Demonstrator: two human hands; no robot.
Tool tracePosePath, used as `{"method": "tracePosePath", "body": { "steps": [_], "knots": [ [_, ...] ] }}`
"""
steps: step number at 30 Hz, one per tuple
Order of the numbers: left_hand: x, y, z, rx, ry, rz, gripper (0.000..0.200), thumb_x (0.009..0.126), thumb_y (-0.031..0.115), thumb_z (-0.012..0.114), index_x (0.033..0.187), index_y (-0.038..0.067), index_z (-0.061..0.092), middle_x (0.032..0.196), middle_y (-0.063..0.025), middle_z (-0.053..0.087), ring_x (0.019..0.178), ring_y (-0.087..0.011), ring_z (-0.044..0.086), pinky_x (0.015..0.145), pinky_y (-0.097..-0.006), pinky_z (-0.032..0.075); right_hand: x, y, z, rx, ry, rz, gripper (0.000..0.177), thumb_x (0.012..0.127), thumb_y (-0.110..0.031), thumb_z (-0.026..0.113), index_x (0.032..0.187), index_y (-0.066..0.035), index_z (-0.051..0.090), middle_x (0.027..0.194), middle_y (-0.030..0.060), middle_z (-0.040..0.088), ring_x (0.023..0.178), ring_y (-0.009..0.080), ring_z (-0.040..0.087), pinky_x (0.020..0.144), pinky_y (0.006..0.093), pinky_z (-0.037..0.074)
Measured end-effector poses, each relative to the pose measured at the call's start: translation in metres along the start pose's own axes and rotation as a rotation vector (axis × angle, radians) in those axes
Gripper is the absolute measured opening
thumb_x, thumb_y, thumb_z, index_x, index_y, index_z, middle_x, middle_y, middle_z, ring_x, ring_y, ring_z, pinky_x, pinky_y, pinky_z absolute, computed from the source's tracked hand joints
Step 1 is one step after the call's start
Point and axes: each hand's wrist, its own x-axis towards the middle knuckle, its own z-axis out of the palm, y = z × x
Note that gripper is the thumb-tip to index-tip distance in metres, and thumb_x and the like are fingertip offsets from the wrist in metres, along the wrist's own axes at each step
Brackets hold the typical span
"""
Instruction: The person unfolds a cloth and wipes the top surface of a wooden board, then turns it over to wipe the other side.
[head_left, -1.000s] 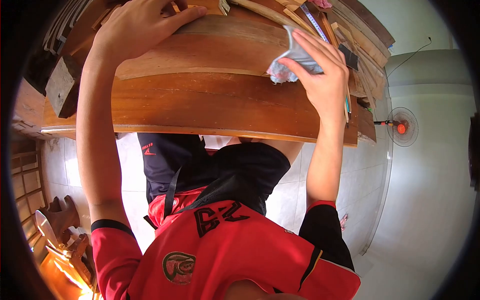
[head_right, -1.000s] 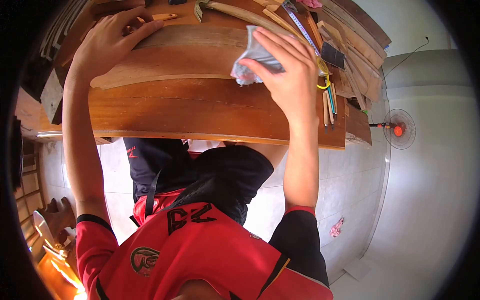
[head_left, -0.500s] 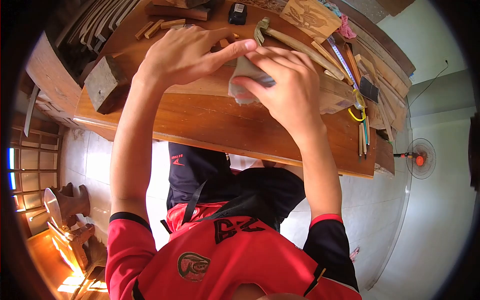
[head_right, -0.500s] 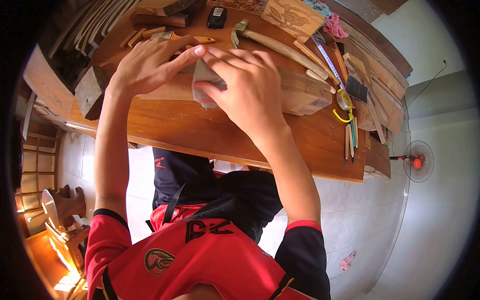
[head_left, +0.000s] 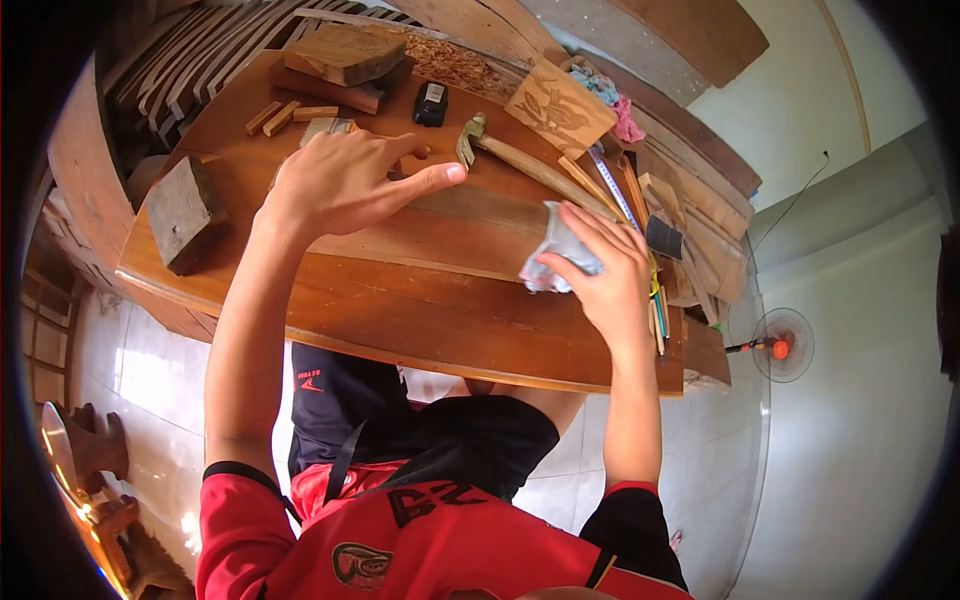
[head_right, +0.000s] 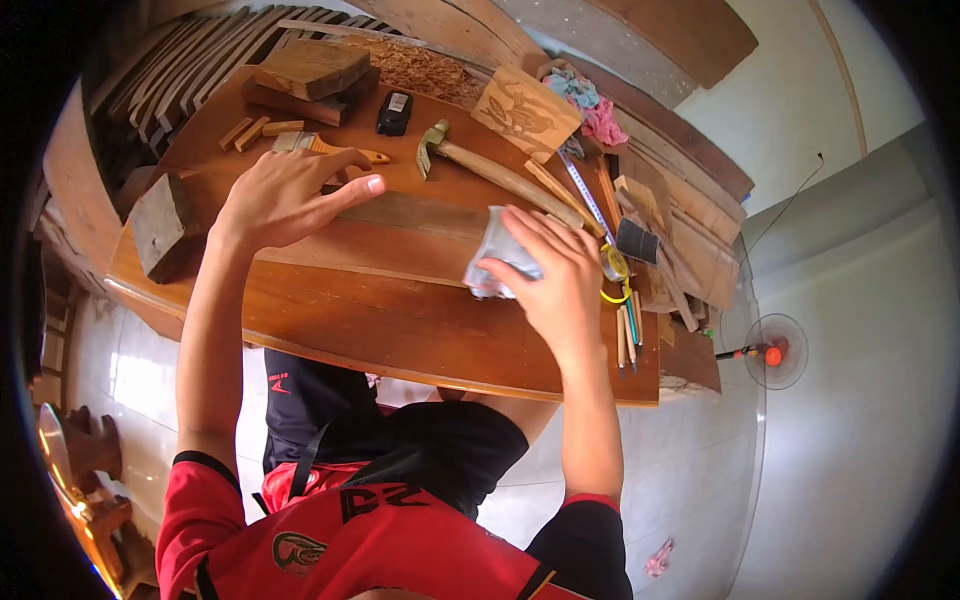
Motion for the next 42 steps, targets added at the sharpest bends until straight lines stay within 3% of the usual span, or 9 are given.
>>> {"method": "tracePosePath", "body": {
  "steps": [7, 20, 32, 35, 38, 42],
  "knots": [
    [0.002, 0.001, 0.001, 0.040, 0.016, 0.010, 0.081, 0.102, 0.084, 0.044, 0.119, 0.013, 0.079, 0.081, -0.0146, 0.075, 0.092, -0.0367, 0.074, 0.090, -0.0499, 0.053, -0.022, 0.054, -0.028, 0.054, -0.101, 0.035, 0.060, 0.081, -0.026, 0.094, 0.135, -0.006, 0.077, 0.138, 0.0110, 0.077, 0.131, 0.0270, 0.069, 0.118, 0.0450, 0.043],
    [0.008, 0.000, 0.006, 0.066, 0.027, 0.019, 0.081, 0.101, 0.084, 0.047, 0.120, 0.013, 0.080, 0.081, -0.0147, 0.075, 0.093, -0.0366, 0.075, 0.090, -0.0498, 0.055, -0.002, 0.030, -0.007, 0.040, -0.066, -0.057, 0.059, 0.082, -0.035, 0.094, 0.133, -0.009, 0.079, 0.135, 0.0093, 0.078, 0.132, 0.0289, 0.070, 0.119, 0.0477, 0.043],
    [0.007, 0.000, 0.005, 0.102, 0.031, 0.043, 0.079, 0.101, 0.082, 0.048, 0.122, 0.013, 0.080, 0.090, -0.0142, 0.080, 0.096, -0.0371, 0.077, 0.090, -0.0488, 0.057, 0.027, -0.008, 0.013, 0.093, -0.068, -0.132, 0.057, 0.083, -0.038, 0.092, 0.131, -0.009, 0.081, 0.136, 0.0061, 0.079, 0.133, 0.0263, 0.070, 0.119, 0.0467, 0.044],
    [0.014, -0.014, 0.025, 0.023, 0.262, 0.143, 0.086, 0.094, 0.092, 0.048, 0.114, 0.018, 0.087, 0.073, -0.0189, 0.075, 0.083, -0.0393, 0.079, 0.080, -0.0489, 0.063, 0.029, -0.009, 0.015, 0.084, -0.079, -0.119, 0.057, 0.083, -0.039, 0.092, 0.130, -0.009, 0.081, 0.135, 0.0062, 0.079, 0.133, 0.0264, 0.070, 0.118, 0.0465, 0.044],
    [0.015, -0.012, 0.021, 0.009, 0.199, 0.115, 0.087, 0.093, 0.093, 0.047, 0.116, 0.019, 0.087, 0.076, -0.0187, 0.077, 0.086, -0.0396, 0.079, 0.082, -0.0488, 0.063, 0.029, -0.009, 0.016, 0.093, -0.078, -0.107, 0.057, 0.083, -0.039, 0.092, 0.130, -0.009, 0.081, 0.135, 0.0062, 0.079, 0.133, 0.0267, 0.070, 0.118, 0.0463, 0.044],
    [0.016, -0.017, 0.029, 0.045, 0.265, 0.150, 0.090, 0.093, 0.094, 0.047, 0.103, 0.014, 0.087, 0.066, -0.0197, 0.071, 0.076, -0.0397, 0.078, 0.075, -0.0493, 0.062, 0.028, -0.010, 0.015, 0.103, -0.077, -0.109, 0.057, 0.083, -0.039, 0.092, 0.130, -0.009, 0.081, 0.135, 0.0062, 0.079, 0.132, 0.0268, 0.070, 0.118, 0.0464, 0.044]
  ]
}}
